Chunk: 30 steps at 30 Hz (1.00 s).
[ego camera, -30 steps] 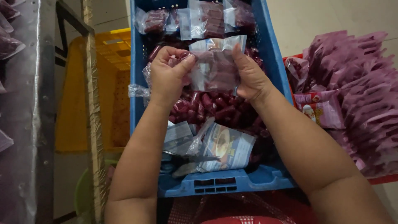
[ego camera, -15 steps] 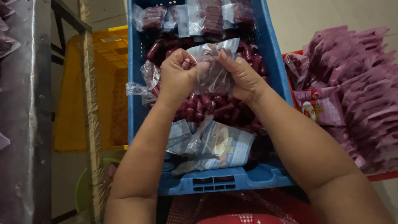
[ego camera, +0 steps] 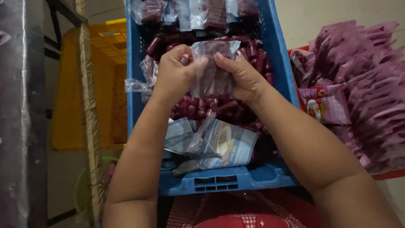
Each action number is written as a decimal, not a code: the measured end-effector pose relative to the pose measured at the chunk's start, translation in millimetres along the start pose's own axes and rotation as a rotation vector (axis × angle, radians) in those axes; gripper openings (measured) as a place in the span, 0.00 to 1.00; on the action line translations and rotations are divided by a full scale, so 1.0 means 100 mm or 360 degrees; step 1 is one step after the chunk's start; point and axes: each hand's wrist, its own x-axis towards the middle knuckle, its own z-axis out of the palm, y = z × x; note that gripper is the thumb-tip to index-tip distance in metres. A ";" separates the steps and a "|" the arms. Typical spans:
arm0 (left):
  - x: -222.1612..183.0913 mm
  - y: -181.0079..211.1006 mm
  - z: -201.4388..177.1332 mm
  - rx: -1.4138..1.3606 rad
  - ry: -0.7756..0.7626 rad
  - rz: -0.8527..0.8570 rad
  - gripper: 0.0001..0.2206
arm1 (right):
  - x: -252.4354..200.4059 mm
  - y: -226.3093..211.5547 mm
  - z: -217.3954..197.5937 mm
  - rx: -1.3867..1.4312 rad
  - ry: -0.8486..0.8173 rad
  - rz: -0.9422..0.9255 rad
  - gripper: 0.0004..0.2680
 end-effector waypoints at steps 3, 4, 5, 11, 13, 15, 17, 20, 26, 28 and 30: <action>0.04 -0.07 0.04 -0.0149 0.0102 -0.0084 0.09 | -0.01 -0.01 -0.03 0.0032 -0.0029 0.0048 0.12; 0.10 -0.22 0.03 -0.0352 0.0109 -0.0128 0.10 | -0.01 -0.01 -0.04 0.0066 -0.0020 0.0069 0.12; 0.16 -0.38 0.01 -0.0554 0.0116 -0.0168 0.10 | -0.01 -0.01 -0.03 0.0099 -0.0013 0.0090 0.13; 0.21 -0.28 -0.07 -0.0802 0.0018 -0.0215 0.13 | 0.03 -0.06 -0.03 0.0057 0.0093 0.0281 0.15; 0.32 -0.38 -0.16 -0.1017 0.0002 -0.0185 0.15 | 0.07 -0.08 -0.07 0.0087 0.0177 0.0271 0.15; 0.34 -0.22 -0.38 -0.1236 -0.0017 -0.0146 0.17 | 0.08 -0.13 -0.06 0.0111 0.0261 0.0258 0.15; 0.27 0.19 -0.70 -0.0526 0.0336 -0.0223 0.14 | 0.07 -0.21 -0.02 0.0166 0.0457 0.0120 0.15; 0.41 0.04 -1.31 -0.0845 0.0506 -0.0007 0.14 | 0.25 -0.23 -0.21 0.0498 0.0370 -0.0056 0.16; 0.73 -1.15 -2.21 -0.0694 0.0936 -0.0717 0.04 | 0.16 -0.33 -0.12 0.0246 0.0657 -0.0047 0.10; 0.80 -2.33 -2.58 -0.1041 0.0969 -0.0857 0.04 | 0.19 -0.37 -0.13 0.0248 0.0697 0.0029 0.10; 1.06 -2.95 -2.67 -0.1400 0.0997 -0.0997 0.04 | 0.21 -0.38 -0.20 0.0239 0.0741 0.0106 0.10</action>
